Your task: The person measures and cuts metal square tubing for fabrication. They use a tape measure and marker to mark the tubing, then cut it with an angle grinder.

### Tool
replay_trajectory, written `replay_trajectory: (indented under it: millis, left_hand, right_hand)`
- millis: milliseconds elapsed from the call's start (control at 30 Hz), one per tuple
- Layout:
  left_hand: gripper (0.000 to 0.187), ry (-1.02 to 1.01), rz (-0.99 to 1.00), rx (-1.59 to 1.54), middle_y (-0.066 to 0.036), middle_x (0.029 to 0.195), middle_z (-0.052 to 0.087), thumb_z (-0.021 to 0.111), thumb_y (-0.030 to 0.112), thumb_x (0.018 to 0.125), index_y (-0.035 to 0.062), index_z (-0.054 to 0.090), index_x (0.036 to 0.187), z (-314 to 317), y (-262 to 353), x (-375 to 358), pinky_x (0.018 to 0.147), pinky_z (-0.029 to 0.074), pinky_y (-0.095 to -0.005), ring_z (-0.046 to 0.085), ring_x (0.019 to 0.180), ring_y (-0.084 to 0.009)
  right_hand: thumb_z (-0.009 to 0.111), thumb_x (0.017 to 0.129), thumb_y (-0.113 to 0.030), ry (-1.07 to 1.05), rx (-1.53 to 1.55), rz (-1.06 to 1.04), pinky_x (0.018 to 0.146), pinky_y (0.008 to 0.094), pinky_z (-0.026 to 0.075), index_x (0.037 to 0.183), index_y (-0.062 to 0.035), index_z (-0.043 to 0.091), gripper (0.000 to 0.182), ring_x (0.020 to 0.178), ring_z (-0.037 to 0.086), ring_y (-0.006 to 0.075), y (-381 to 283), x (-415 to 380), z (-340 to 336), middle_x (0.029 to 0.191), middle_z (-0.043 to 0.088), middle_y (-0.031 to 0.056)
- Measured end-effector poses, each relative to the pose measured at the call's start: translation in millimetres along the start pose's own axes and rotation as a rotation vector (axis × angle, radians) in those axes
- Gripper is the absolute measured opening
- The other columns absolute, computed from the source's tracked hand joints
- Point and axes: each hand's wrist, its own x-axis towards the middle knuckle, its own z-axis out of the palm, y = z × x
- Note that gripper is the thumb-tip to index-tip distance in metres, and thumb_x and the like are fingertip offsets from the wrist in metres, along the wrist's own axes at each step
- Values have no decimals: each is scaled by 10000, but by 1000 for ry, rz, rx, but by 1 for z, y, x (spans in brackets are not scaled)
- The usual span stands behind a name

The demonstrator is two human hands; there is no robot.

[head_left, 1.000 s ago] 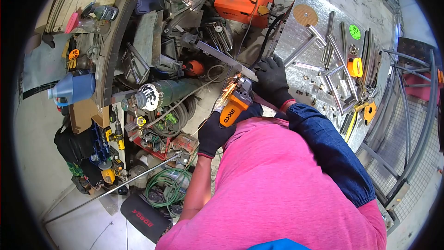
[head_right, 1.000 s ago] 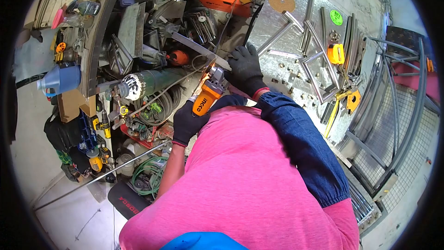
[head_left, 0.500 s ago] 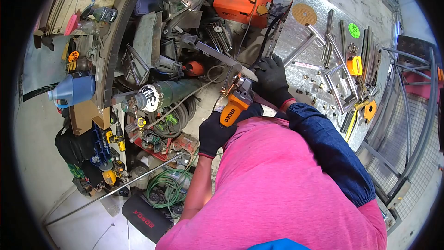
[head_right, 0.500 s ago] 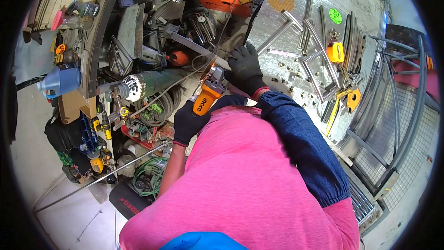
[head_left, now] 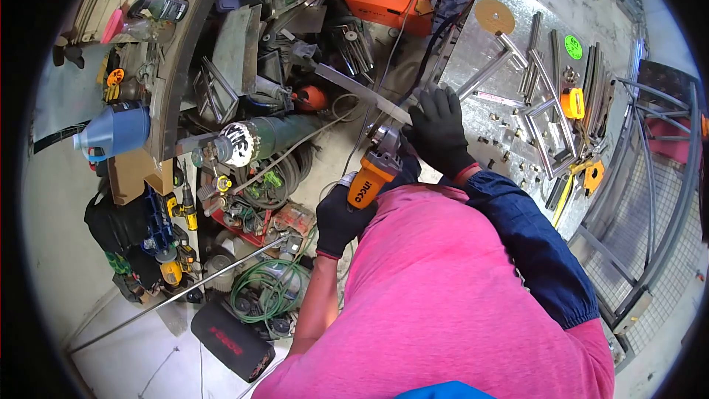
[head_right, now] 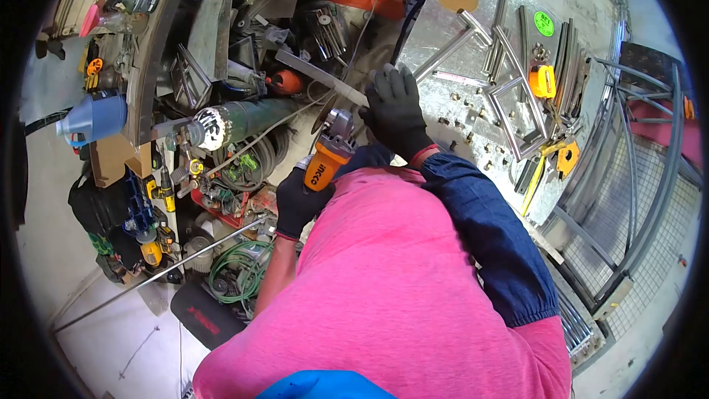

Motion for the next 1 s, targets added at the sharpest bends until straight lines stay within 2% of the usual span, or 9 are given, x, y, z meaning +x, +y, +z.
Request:
replay_trajectory:
  millis: [100,333,467,567,667,767,900,967,1000]
  left_hand:
    - [701,-14,-1,-7,-162,1051,787,920,378,772,87,707,1373,2,2,-5,794,628,-459,783,937,-374]
    - [672,-24,-11,56,-161,1037,799,909,340,783,95,709,1376,10,9,-19,782,627,-437,799,913,-356]
    - [714,-6,-34,11,-161,1046,793,923,396,758,90,719,1371,13,16,-25,770,629,-455,787,897,-370]
    - [721,3,-54,6,-162,1042,794,920,395,757,85,718,1376,15,21,-28,770,629,-454,788,896,-370]
    - [725,-6,-72,19,-165,1047,793,912,404,761,80,716,1379,17,19,-28,773,628,-457,787,899,-371]
    - [726,-20,-64,74,-169,1050,790,902,421,769,81,713,1382,20,15,-28,775,626,-463,783,901,-378]
    - [720,-17,-48,106,-172,1048,786,889,442,781,88,712,1382,21,15,-27,774,622,-472,776,902,-387]
    - [715,-15,-48,95,-172,1048,786,886,443,784,88,713,1379,21,16,-26,773,621,-471,776,902,-387]
    - [709,-15,-49,84,-172,1047,787,884,444,786,88,713,1376,21,16,-26,772,621,-471,776,902,-387]
  right_hand:
    - [867,798,-322,5,47,-11,1243,658,341,1196,-74,722,491,1444,508,448,-3,-10,0,1458,598,188]
    - [818,865,-282,22,56,-31,1256,663,329,1291,-114,714,470,1474,480,462,-5,-26,0,1477,565,187]
    - [805,883,-289,54,39,-81,1263,664,318,1328,-131,712,481,1482,473,463,-5,-30,-1,1497,548,186]
    - [800,839,-285,54,50,-82,1264,646,339,1255,-109,717,459,1418,527,416,-6,-20,-11,1394,617,144]
    - [806,825,-292,22,42,-80,1275,646,325,1228,-108,732,450,1421,530,415,-3,-20,-9,1394,626,143]
    - [808,870,-281,-22,104,-59,1285,650,302,1292,-167,740,442,1448,529,442,1,-23,-9,1427,632,161]
    - [813,861,-270,-5,103,-44,1291,642,299,1282,-178,747,436,1442,539,429,1,-22,-7,1418,643,148]
    - [801,819,-265,35,87,-64,1278,647,320,1182,-125,747,394,1394,566,418,0,-21,-7,1351,664,147]
    - [801,819,-265,36,87,-63,1278,647,320,1182,-125,747,394,1394,566,418,0,-21,-7,1351,664,147]
